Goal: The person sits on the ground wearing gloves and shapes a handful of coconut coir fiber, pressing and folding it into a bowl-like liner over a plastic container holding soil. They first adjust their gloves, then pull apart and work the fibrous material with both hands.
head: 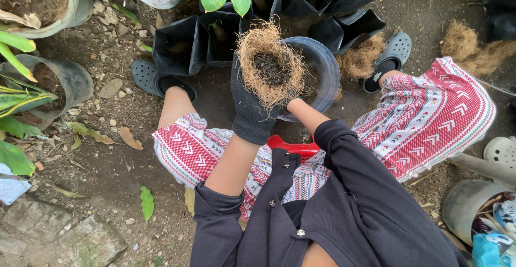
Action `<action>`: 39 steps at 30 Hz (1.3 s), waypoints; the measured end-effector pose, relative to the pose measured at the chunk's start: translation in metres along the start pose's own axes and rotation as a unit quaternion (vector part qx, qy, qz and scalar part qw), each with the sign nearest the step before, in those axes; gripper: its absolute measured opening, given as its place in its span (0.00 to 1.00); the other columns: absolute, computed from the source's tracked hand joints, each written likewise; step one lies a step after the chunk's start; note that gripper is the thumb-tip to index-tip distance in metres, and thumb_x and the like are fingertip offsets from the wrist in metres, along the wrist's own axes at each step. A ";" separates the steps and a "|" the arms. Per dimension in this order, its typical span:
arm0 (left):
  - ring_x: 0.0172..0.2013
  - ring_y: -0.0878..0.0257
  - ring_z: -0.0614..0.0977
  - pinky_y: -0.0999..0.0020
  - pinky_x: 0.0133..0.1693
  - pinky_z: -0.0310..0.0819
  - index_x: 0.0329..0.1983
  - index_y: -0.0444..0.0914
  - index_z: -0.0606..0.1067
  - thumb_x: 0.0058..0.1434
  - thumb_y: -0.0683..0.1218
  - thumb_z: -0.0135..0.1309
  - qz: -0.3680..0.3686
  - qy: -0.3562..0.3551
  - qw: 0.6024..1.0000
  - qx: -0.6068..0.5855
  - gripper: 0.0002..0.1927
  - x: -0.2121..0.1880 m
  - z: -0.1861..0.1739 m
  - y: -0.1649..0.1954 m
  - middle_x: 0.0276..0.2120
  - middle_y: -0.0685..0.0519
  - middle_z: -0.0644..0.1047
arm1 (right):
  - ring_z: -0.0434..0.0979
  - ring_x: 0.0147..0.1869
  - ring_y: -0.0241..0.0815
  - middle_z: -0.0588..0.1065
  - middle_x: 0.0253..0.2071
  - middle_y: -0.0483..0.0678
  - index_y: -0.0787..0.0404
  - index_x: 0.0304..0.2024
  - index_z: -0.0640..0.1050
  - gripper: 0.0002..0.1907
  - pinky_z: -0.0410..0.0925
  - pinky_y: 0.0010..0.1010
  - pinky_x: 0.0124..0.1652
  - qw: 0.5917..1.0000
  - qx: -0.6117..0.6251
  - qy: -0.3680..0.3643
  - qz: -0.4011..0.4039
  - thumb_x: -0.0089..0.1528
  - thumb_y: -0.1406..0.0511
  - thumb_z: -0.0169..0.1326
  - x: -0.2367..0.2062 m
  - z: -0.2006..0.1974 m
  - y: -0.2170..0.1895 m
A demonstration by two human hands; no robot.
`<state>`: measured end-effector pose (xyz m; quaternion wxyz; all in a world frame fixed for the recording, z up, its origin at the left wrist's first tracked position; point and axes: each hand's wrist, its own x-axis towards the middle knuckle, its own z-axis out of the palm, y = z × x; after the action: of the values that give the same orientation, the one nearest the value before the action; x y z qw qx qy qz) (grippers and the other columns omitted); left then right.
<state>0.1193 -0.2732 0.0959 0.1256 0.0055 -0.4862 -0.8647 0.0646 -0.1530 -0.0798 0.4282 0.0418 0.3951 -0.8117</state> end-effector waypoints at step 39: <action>0.60 0.60 0.75 0.63 0.64 0.73 0.70 0.35 0.64 0.63 0.37 0.64 0.016 0.014 0.999 0.033 0.33 0.005 -0.002 0.001 0.60 0.48 0.72 | 0.76 0.63 0.51 0.75 0.62 0.52 0.58 0.64 0.73 0.23 0.71 0.46 0.62 0.898 0.422 0.121 -0.018 0.73 0.53 0.42 0.010 -0.021 0.010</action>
<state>0.1153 -0.2764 0.0959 0.1454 0.0140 -0.5131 -0.8458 0.0599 -0.1486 -0.1040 0.3045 0.3091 0.0651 -0.8986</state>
